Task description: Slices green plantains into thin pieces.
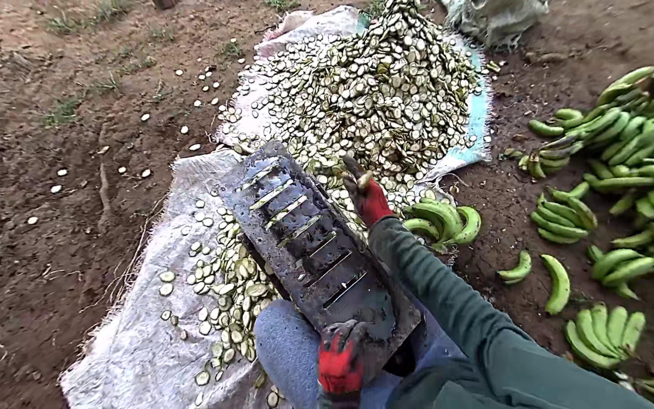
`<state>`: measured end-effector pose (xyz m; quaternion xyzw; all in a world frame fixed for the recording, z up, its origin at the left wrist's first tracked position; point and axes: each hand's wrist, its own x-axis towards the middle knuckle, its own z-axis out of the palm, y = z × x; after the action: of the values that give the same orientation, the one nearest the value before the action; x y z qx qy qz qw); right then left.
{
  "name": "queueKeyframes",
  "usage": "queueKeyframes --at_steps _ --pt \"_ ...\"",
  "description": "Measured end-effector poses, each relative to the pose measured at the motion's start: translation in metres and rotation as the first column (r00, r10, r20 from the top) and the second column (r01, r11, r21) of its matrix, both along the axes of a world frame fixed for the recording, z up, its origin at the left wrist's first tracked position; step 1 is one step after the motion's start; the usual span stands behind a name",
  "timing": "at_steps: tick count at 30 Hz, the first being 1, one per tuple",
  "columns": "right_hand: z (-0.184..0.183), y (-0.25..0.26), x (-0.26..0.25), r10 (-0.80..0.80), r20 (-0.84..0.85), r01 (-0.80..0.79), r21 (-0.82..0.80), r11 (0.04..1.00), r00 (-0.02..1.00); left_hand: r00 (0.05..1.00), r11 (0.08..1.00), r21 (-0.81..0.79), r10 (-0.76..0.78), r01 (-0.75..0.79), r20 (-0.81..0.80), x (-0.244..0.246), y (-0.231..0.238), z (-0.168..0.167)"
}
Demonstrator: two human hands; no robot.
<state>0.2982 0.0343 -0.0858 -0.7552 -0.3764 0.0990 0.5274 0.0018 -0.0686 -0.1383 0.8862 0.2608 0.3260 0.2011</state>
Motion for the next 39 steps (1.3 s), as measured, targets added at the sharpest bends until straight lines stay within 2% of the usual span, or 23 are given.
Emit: queueKeyframes --at_steps 2,3,4,6,8,9,10,11,13,15,16,18,20,23,25,27,28,30,32,33,36,37,39 --pt "-0.059 -0.133 0.027 -0.133 0.067 0.145 -0.229 0.963 0.989 0.988 0.987 0.053 0.146 -0.149 0.047 -0.019 0.055 0.023" --pt "-0.087 -0.209 0.037 -0.277 0.076 0.284 -0.391 0.875 0.958 0.975 0.974 0.044 0.219 -0.220 0.038 -0.033 0.083 0.038" --pt "-0.104 -0.284 0.044 -0.395 0.098 0.378 -0.566 0.733 0.913 0.955 0.955 0.022 0.296 -0.296 -0.017 -0.047 0.110 0.054" --pt "-0.115 -0.417 0.050 -0.568 0.164 0.418 -0.838 0.351 0.806 0.868 0.898 0.038 0.433 -0.438 -0.244 -0.073 0.155 0.076" --pt "-0.120 -0.505 0.048 -0.649 0.286 0.337 -0.940 -0.048 0.705 0.719 0.810 0.148 0.576 -0.568 -0.390 -0.081 0.179 0.085" --pt "-0.121 -0.527 0.048 -0.656 0.333 0.308 -0.938 -0.159 0.677 0.703 0.783 0.214 0.620 -0.584 -0.348 -0.076 0.181 0.084" --pt "-0.121 -0.534 0.051 -0.647 0.353 0.314 -0.932 -0.181 0.676 0.740 0.776 0.280 0.626 -0.564 -0.246 -0.064 0.177 0.083" --pt "-0.117 -0.526 0.057 -0.616 0.342 0.358 -0.928 -0.104 0.709 0.805 0.791 0.324 0.580 -0.518 -0.128 -0.045 0.165 0.084" --pt "-0.109 -0.475 0.077 -0.477 0.254 0.379 -0.907 0.184 0.841 0.925 0.876 0.311 0.379 -0.368 0.026 0.014 0.122 0.095" --pt "-0.113 -0.401 0.105 -0.235 0.188 0.274 -0.867 0.416 0.953 0.978 0.946 0.250 0.202 -0.206 0.041 0.079 0.074 0.102" --pt "-0.120 -0.364 0.119 -0.090 0.176 0.198 -0.861 0.468 0.980 0.991 0.963 0.236 0.128 -0.133 0.034 0.106 0.055 0.100" --pt "-0.142 -0.304 0.148 0.152 0.127 0.042 -0.883 0.467 0.980 1.000 0.966 0.260 0.011 -0.012 0.005 0.147 0.025 0.091" --pt "-0.164 -0.266 0.178 0.264 0.011 -0.093 -0.920 0.381 0.965 0.996 0.960 0.266 -0.087 0.090 -0.020 0.170 0.004 0.084" --pt "-0.189 -0.244 0.216 0.403 -0.089 -0.193 -0.955 0.225 0.911 0.982 0.965 0.179 -0.182 0.190 -0.057 0.188 -0.016 0.063" --pt "-0.200 -0.242 0.228 0.532 -0.033 -0.193 -0.949 0.248 0.846 0.972 0.974 0.078 -0.202 0.212 -0.122 0.196 -0.021 0.044" --pt "-0.171 -0.240 0.234 0.570 0.058 -0.156 -0.935 0.319 0.820 0.931 0.980 -0.060 -0.200 0.191 -0.305 0.213 -0.026 0.032" --pt "-0.149 -0.239 0.235 0.576 0.105 -0.130 -0.927 0.351 0.810 0.855 0.974 -0.157 -0.219 0.163 -0.470 0.226 -0.027 0.032" --pt "-0.091 -0.230 0.236 0.568 0.106 -0.116 -0.932 0.342 0.816 0.583 0.951 -0.298 -0.290 0.085 -0.759 0.272 -0.028 0.037" --pt "-0.035 -0.220 0.237 0.589 0.092 -0.123 -0.941 0.314 0.803 0.436 0.960 -0.264 -0.279 0.096 -0.855 0.323 -0.030 0.026" --pt "-0.016 -0.216 0.237 0.608 0.114 -0.116 -0.938 0.326 0.786 0.444 0.964 -0.242 -0.267 0.114 -0.855 0.343 -0.030 0.019" --pt "0.000 -0.218 0.238 0.587 0.199 -0.092 -0.900 0.427 0.785 0.553 0.968 -0.196 -0.250 0.155 -0.795 0.385 -0.007 0.002" --pt "-0.011 -0.224 0.241 0.518 0.233 -0.076 -0.859 0.507 0.823 0.547 0.966 -0.184 -0.256 0.183 -0.797 0.396 0.006 -0.007" --pt "-0.050 -0.248 0.240 0.210 0.299 0.048 -0.670 0.741 0.931 0.472 0.947 -0.222 -0.310 0.233 -0.825 0.410 0.020 -0.024"
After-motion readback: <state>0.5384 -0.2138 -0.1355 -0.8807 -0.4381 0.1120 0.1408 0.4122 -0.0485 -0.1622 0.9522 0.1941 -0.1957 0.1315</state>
